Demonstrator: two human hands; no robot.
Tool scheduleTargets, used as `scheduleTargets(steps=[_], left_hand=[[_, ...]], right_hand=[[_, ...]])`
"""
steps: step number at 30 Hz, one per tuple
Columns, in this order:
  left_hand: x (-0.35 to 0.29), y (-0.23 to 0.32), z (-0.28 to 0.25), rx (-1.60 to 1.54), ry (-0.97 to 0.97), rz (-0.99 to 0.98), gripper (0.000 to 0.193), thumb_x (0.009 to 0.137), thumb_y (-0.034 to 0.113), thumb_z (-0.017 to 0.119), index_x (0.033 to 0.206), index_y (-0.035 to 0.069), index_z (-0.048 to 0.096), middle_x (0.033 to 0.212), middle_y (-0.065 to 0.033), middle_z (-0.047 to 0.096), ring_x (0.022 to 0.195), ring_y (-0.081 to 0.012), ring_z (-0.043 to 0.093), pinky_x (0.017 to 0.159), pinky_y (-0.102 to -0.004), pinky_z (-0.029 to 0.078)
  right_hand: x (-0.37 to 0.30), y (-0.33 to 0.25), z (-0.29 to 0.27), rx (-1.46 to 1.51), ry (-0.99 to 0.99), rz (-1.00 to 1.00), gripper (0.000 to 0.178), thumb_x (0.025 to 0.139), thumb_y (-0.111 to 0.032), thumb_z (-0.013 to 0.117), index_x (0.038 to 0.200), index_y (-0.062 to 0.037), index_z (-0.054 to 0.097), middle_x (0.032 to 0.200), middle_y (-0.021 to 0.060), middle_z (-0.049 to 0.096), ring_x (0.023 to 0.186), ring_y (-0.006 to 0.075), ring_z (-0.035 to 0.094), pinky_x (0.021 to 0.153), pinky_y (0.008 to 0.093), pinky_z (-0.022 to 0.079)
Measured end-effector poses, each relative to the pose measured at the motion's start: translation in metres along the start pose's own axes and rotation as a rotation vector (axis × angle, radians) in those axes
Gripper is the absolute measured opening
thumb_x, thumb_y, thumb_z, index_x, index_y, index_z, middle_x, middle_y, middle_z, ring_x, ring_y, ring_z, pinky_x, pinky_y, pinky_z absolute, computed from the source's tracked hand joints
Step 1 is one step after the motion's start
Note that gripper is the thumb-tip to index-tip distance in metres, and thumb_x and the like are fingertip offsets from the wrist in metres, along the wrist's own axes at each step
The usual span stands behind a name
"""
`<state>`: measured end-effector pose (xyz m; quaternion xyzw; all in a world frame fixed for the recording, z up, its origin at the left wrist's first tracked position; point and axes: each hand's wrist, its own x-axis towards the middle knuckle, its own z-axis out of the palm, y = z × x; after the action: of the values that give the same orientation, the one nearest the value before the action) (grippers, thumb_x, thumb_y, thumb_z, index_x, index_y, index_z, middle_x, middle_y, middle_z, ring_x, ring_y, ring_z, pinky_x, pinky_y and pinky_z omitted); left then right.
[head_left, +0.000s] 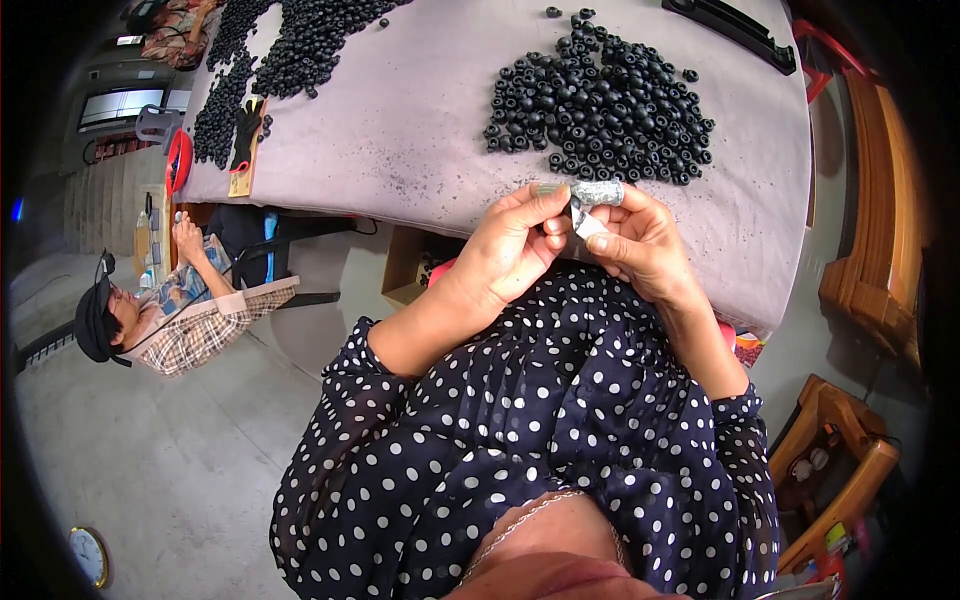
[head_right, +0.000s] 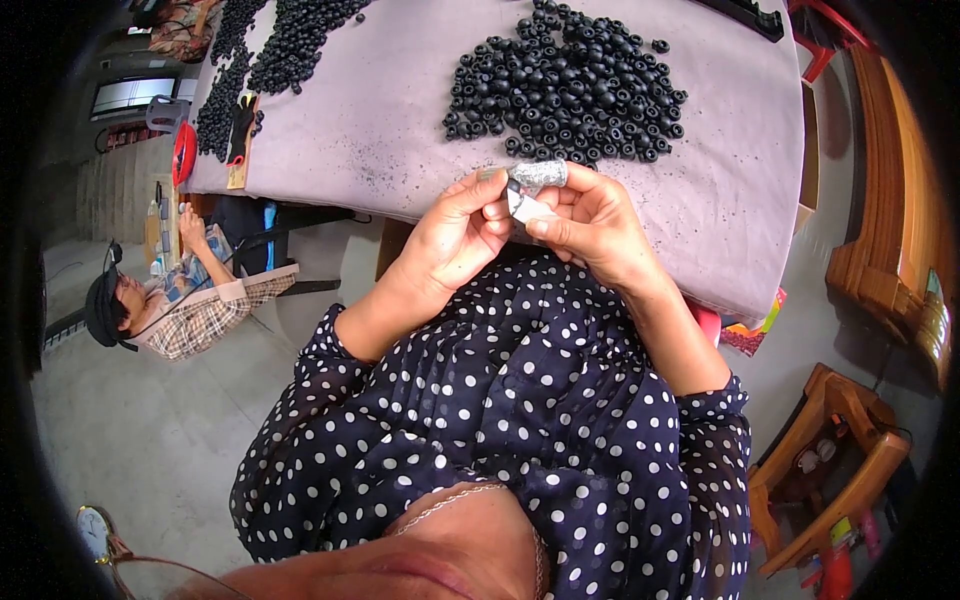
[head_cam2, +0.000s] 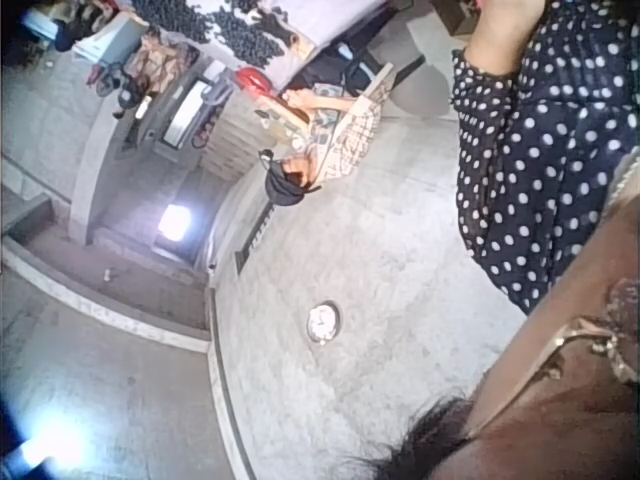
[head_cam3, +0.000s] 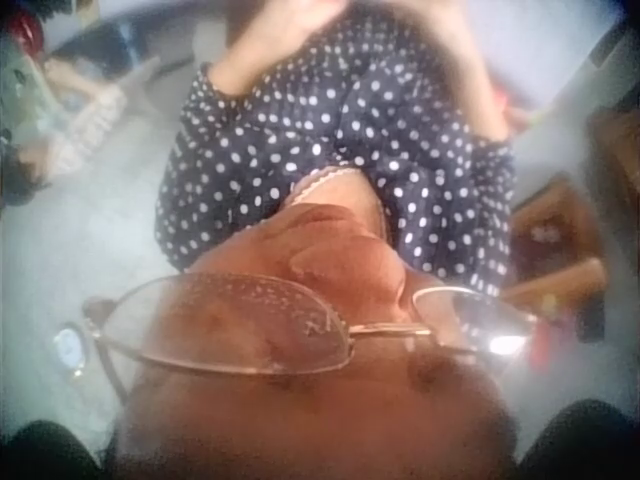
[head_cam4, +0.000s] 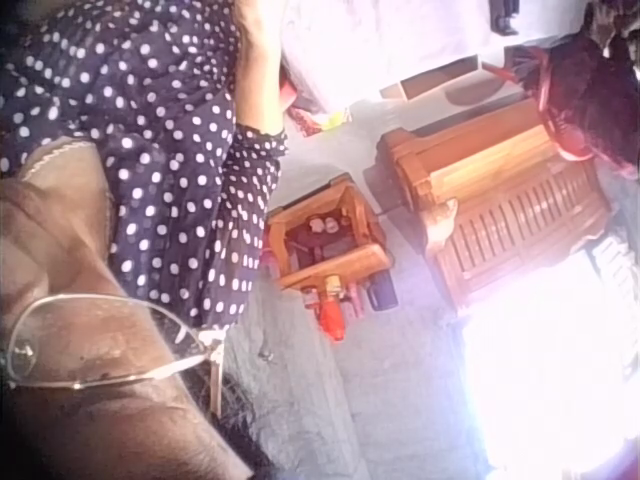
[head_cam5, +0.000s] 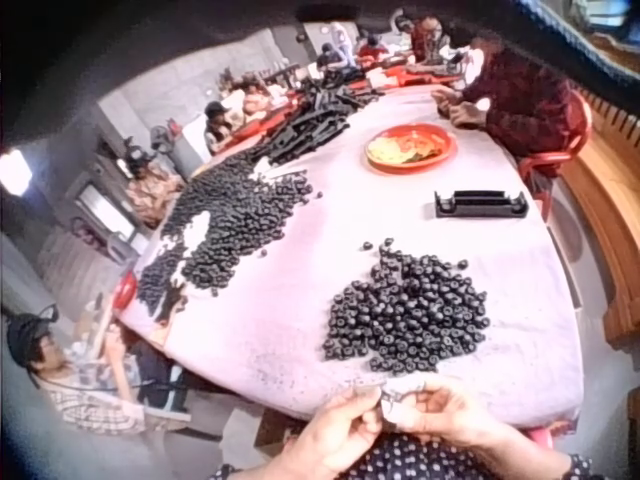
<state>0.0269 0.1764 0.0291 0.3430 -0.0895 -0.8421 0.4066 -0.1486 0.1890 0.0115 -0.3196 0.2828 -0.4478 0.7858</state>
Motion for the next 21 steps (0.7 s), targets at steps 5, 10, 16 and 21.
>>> scheduleTargets(steps=[5, 10, 16, 21], left_hand=[[-0.001, 0.002, -0.001, 0.019, -0.025, 0.008, 0.008, 0.086, 0.011, 0.058, 0.084, 0.003, 0.059, 0.070, -0.0003, 0.052, 0.062, -0.0075, 0.048, 0.056, -0.0193, 0.042], [0.000, -0.001, -0.003, 0.014, 0.005, -0.010, 0.008, 0.086, 0.010, 0.059, 0.084, 0.003, 0.059, 0.074, -0.0021, 0.056, 0.063, -0.0077, 0.049, 0.056, -0.0196, 0.043], [0.004, 0.001, -0.010, -0.084, -0.109, -0.022, 0.017, 0.089, 0.013, 0.053, 0.099, -0.001, 0.054, 0.085, -0.0066, 0.056, 0.066, -0.0086, 0.050, 0.055, -0.0199, 0.044], [-0.001, 0.030, -0.011, -0.139, -0.021, -0.037, 0.023, 0.089, 0.020, 0.051, 0.091, -0.003, 0.054, 0.088, -0.0143, 0.058, 0.077, -0.0224, 0.060, 0.063, -0.0308, 0.055]], right_hand=[[-0.001, -0.003, 0.003, 0.027, 0.010, 0.024, 0.036, 0.078, -0.005, 0.067, 0.111, -0.0001, 0.054, 0.078, 0.0016, 0.060, 0.051, 0.0019, 0.046, 0.041, 0.0140, 0.034], [0.002, 0.003, -0.003, 0.068, 0.036, 0.039, 0.031, 0.080, -0.005, 0.064, 0.109, 0.0003, 0.056, 0.078, 0.0016, 0.060, 0.050, 0.0029, 0.046, 0.040, 0.0156, 0.033], [0.003, 0.008, -0.003, 0.151, 0.056, -0.006, 0.027, 0.083, -0.006, 0.061, 0.109, -0.0006, 0.055, 0.077, 0.0012, 0.059, 0.048, 0.0040, 0.043, 0.040, 0.0164, 0.031], [0.004, -0.001, -0.003, 0.102, 0.143, -0.062, 0.025, 0.086, -0.013, 0.058, 0.108, -0.0017, 0.053, 0.067, 0.0008, 0.050, 0.045, 0.0058, 0.041, 0.039, 0.0172, 0.030]])
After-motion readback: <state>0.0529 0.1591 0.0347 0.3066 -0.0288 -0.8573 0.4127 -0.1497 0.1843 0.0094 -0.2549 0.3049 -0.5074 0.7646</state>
